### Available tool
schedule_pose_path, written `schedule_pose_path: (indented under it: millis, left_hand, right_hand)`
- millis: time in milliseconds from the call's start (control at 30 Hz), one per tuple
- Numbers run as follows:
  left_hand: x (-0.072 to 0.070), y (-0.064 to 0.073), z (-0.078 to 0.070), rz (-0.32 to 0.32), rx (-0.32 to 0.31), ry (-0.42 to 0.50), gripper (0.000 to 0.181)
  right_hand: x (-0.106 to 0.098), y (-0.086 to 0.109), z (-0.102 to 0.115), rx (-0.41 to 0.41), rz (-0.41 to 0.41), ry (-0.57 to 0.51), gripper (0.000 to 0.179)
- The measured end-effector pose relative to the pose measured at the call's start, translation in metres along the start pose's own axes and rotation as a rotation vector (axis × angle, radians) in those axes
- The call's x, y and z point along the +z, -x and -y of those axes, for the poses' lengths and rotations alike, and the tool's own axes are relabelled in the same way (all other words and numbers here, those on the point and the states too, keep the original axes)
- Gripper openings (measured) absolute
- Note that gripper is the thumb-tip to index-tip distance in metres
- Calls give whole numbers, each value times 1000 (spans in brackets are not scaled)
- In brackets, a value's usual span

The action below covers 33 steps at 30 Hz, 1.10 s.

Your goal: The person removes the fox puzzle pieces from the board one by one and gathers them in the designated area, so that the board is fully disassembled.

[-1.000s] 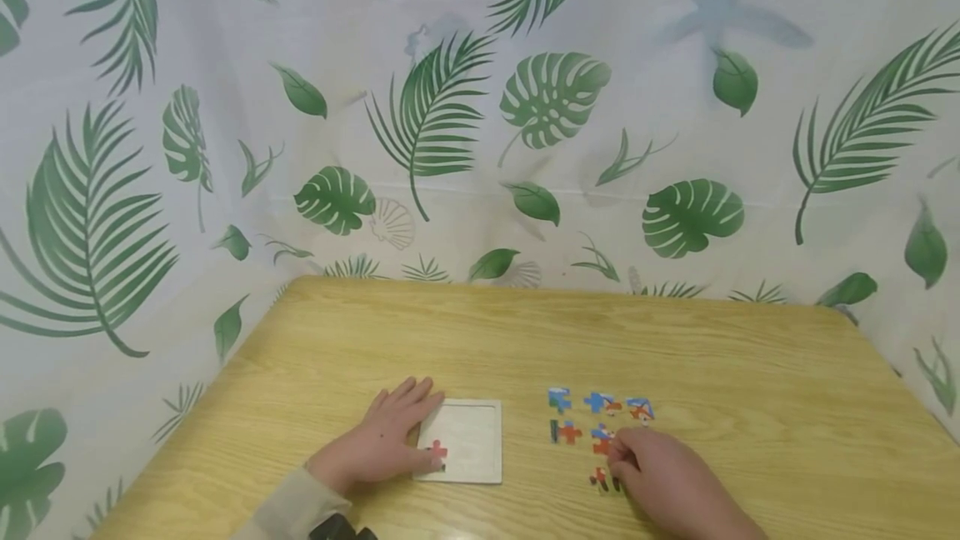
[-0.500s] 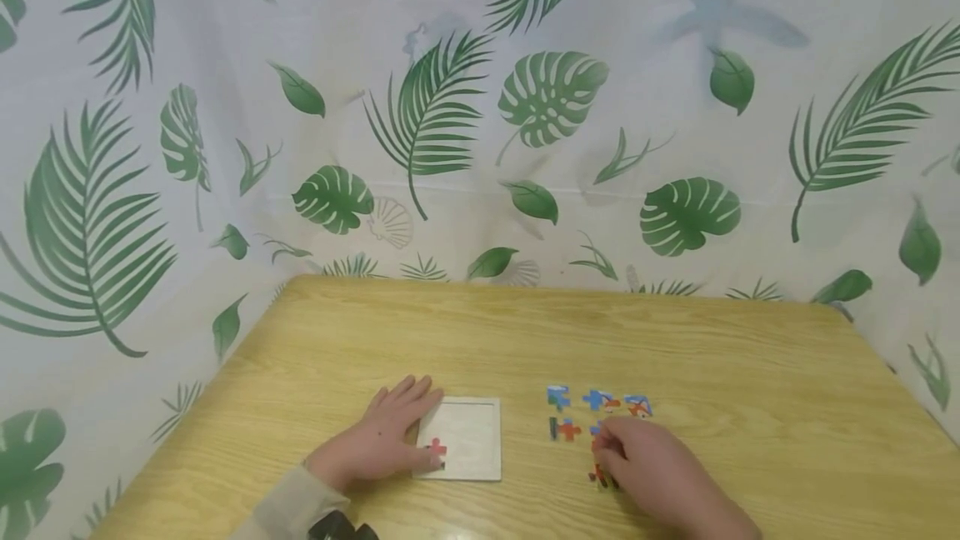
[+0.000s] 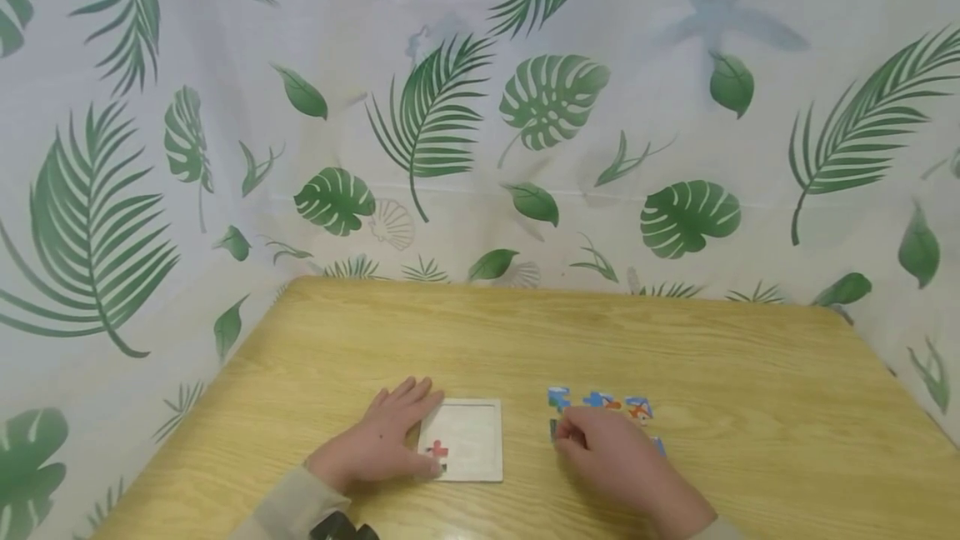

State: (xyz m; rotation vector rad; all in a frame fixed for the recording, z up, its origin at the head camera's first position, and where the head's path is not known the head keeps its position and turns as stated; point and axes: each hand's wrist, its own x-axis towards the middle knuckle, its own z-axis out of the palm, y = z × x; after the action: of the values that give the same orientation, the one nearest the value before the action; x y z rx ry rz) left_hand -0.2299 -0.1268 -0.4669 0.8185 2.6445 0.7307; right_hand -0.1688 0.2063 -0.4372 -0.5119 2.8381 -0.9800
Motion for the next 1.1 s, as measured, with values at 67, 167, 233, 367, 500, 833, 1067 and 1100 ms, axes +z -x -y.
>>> schedule_pose_path:
  millis: [67,167,233,367,500,833,1067,1100]
  left_hand:
    - [0,0,-1,-1,-1,-6,101]
    - [0,1,-1,-6,-1,-11,103]
    - [-1,3,-1,-10,-2,-10,103]
    - [-1,5,-2,-20,-19,-25,104]
    - [-1,7,-3,-23,-31,-49,103]
    - [-2,4,-2,3,-24,-62,107]
    - [-2,5,-3,1,-16,-66,108]
    - [-2,5,-3,1,-15,-67,109]
  right_hand:
    - [4,-5,4,-10,6,9,8]
    - [13,-13,11,-33,22,16,9]
    - [18,-19,17,-52,30,11,9]
    - [30,-29,31,-75,47,-6,4]
    - [43,-38,39,-76,77,-12,3]
    - [68,-59,62,-146,127,-18,12]
    - [80,-68,70,-167,141,-60,12]
    - [81,-69,70,-165,140,-63,11]
